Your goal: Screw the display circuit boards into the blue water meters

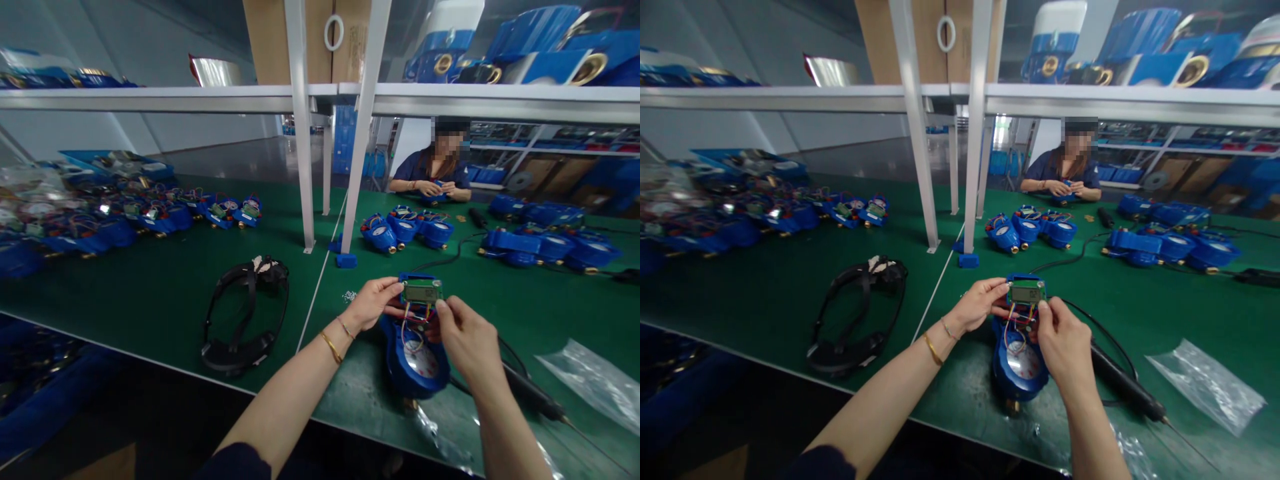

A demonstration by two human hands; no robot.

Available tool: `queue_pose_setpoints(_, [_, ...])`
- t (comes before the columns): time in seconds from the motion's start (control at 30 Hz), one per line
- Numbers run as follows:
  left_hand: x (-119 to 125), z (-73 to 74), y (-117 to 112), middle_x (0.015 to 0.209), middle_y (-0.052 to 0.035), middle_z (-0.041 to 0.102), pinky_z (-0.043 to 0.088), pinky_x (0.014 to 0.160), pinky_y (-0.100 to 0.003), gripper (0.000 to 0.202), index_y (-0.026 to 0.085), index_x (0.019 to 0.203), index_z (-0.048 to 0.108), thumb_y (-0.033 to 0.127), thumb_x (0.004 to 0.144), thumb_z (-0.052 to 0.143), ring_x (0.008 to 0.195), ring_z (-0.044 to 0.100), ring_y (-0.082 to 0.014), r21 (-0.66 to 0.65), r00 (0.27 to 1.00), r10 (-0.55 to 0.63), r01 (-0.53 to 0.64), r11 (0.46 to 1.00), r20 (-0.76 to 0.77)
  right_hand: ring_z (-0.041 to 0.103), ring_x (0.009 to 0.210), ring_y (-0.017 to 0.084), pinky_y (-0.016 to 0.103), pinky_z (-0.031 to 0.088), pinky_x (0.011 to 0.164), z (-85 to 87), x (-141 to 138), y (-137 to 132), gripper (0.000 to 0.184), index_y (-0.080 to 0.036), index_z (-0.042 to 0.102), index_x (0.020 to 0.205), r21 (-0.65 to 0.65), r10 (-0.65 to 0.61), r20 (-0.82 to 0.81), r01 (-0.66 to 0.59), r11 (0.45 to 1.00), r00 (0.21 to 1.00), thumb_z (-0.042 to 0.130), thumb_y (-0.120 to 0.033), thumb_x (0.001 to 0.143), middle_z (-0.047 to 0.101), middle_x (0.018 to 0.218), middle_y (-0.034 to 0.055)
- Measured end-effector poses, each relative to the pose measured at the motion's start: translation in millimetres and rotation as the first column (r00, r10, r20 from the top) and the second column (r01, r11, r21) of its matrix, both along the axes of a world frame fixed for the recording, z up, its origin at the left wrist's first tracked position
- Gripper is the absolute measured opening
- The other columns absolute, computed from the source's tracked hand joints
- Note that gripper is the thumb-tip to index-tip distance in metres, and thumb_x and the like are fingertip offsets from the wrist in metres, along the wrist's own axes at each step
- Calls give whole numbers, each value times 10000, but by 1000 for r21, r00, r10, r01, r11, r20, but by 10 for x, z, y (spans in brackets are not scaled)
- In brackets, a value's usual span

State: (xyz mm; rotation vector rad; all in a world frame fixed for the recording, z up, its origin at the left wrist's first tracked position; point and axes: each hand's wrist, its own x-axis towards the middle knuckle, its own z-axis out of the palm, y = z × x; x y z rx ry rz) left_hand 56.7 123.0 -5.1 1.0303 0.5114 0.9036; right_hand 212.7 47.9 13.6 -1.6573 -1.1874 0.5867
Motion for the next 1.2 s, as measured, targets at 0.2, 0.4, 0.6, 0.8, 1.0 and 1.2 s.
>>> queue_pose_setpoints(0.2, [45,-12,-38,944,-107,734,603,655,-277,293,118,972,628,363,824,695,736,714,-174,-12,999,19,-18,1000,40,614,491,231,347,536,488,-50,65,17,482,-221,512,677,-50,92,-105,-97,994,990,572,-699,690,624,603,49])
queue_pose_setpoints(0.4, [85,-53,-57,904,-98,724,597,683,-315,377,112,954,615,413,770,748,741,706,-191,-32,996,39,-37,999,77,612,502,216,343,551,512,-79,97,11,469,-210,523,686,-78,117,-144,-129,989,983,566,-677,695,615,598,39])
queue_pose_setpoints(0.6, [75,-25,-83,896,-84,707,588,809,-371,350,113,907,620,417,784,743,806,696,-195,-11,996,35,-34,999,77,575,447,200,299,479,432,-87,136,31,428,-203,527,676,-92,20,-90,-28,995,996,627,-618,704,594,550,42])
queue_pose_setpoints(0.8, [71,-12,-67,888,-79,705,587,829,-387,310,128,905,600,406,821,707,819,699,-193,-9,998,26,-26,1000,49,673,853,248,326,587,690,-18,118,96,694,-150,600,1045,4,129,-254,-132,991,958,678,-687,611,688,991,116])
queue_pose_setpoints(1.0, [61,-9,-52,898,-84,711,565,849,-392,378,114,882,626,450,764,753,780,695,-181,17,1000,-4,4,1000,-6,668,827,214,266,578,692,75,165,133,707,-115,646,957,-51,271,-366,-310,949,890,814,-647,524,692,974,117])
queue_pose_setpoints(1.2, [147,-35,-24,831,-59,714,544,711,-305,441,114,857,623,316,569,890,706,663,-151,50,980,116,-109,993,-163,651,643,165,224,555,595,112,272,219,564,-115,646,772,-169,263,-372,-344,924,890,895,-514,460,680,754,83])
